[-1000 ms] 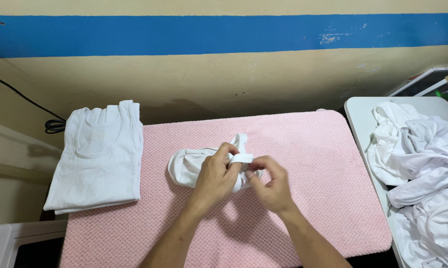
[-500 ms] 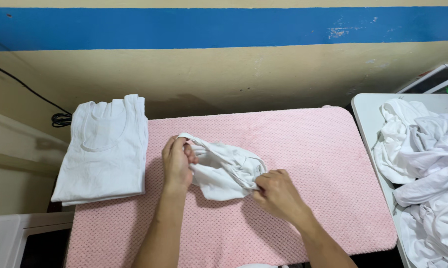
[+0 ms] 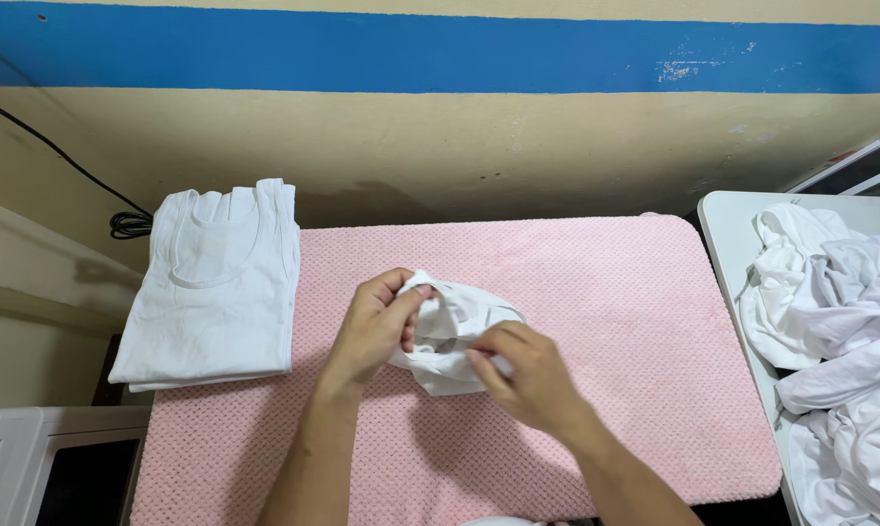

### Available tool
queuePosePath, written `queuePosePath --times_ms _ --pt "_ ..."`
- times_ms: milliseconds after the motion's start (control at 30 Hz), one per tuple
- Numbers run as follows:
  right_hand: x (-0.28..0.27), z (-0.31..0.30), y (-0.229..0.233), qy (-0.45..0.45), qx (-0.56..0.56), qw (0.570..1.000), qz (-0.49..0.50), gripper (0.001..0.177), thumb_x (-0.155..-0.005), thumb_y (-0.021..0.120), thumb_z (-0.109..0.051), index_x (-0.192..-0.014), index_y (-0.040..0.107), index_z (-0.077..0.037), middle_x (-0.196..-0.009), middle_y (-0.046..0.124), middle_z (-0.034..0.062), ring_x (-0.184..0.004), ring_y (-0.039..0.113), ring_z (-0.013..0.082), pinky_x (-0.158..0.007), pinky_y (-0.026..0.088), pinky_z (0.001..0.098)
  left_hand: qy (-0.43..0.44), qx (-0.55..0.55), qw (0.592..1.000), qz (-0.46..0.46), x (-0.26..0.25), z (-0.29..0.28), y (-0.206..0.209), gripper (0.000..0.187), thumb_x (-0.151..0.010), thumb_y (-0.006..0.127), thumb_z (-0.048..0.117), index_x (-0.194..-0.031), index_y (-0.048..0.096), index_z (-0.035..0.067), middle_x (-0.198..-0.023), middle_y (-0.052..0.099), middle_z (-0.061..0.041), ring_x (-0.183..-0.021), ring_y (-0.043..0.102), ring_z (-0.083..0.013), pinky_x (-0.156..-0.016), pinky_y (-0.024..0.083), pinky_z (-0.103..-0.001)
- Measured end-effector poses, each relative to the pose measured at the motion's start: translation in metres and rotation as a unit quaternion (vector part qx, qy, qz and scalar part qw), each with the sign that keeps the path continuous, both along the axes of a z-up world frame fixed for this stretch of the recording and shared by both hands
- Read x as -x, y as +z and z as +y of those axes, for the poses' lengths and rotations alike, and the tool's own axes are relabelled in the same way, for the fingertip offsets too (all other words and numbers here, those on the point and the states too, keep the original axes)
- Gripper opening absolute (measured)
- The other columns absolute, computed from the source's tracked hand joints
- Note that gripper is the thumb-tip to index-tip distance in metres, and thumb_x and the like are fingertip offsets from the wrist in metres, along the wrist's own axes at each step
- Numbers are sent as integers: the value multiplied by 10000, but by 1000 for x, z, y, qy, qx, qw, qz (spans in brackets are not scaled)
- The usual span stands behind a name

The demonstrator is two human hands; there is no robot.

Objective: The person folds white tank tops one at a time on a pink mat. They smooth each garment, fold the sides and bottom, then place the folded item on a growing stack to the left.

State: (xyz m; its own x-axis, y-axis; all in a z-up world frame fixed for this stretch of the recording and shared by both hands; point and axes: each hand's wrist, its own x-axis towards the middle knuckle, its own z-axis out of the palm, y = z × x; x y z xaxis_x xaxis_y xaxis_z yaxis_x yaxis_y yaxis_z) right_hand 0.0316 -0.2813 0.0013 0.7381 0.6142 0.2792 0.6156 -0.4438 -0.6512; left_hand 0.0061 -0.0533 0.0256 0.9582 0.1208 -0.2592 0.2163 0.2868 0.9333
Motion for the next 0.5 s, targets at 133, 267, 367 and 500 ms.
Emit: queuePosePath --times_ms 133,267,367,500 --pt "-14 45 -1 -115 72 984 -116 399 -740 805 -356 -846 685 10 -581 658 86 -474 632 228 -548 519 377 -59 -4 997 -42 5 -20 37 178 -1003 607 143 -970 714 5 -587 544 39 -444 464 -8 -411 434 -198" --pt "-48 61 2 -172 89 981 -29 329 -820 786 -364 -805 687 -51 -537 653 65 -415 623 192 -421 500 349 -89 14 995 -41 10 -32 59 205 -1020 594 154 -968 723 3 -564 506 52 -422 433 4 -395 410 -188" --pt "-63 56 5 -163 31 984 -65 293 -810 795 -336 -775 712 -56 -537 654 71 -407 609 181 -405 484 349 -113 -16 992 -46 5 -35 62 201 -1014 585 144 -974 722 4 -586 541 57 -420 452 -8 -390 387 -185" --pt "-74 41 19 -167 117 978 49 178 -879 703 -215 -949 731 -54 -605 689 72 -412 618 145 -396 488 338 -38 -23 998 -55 -5 -21 60 163 -1003 564 158 -935 663 48 -543 476 59 -396 388 -24 -351 337 -201"
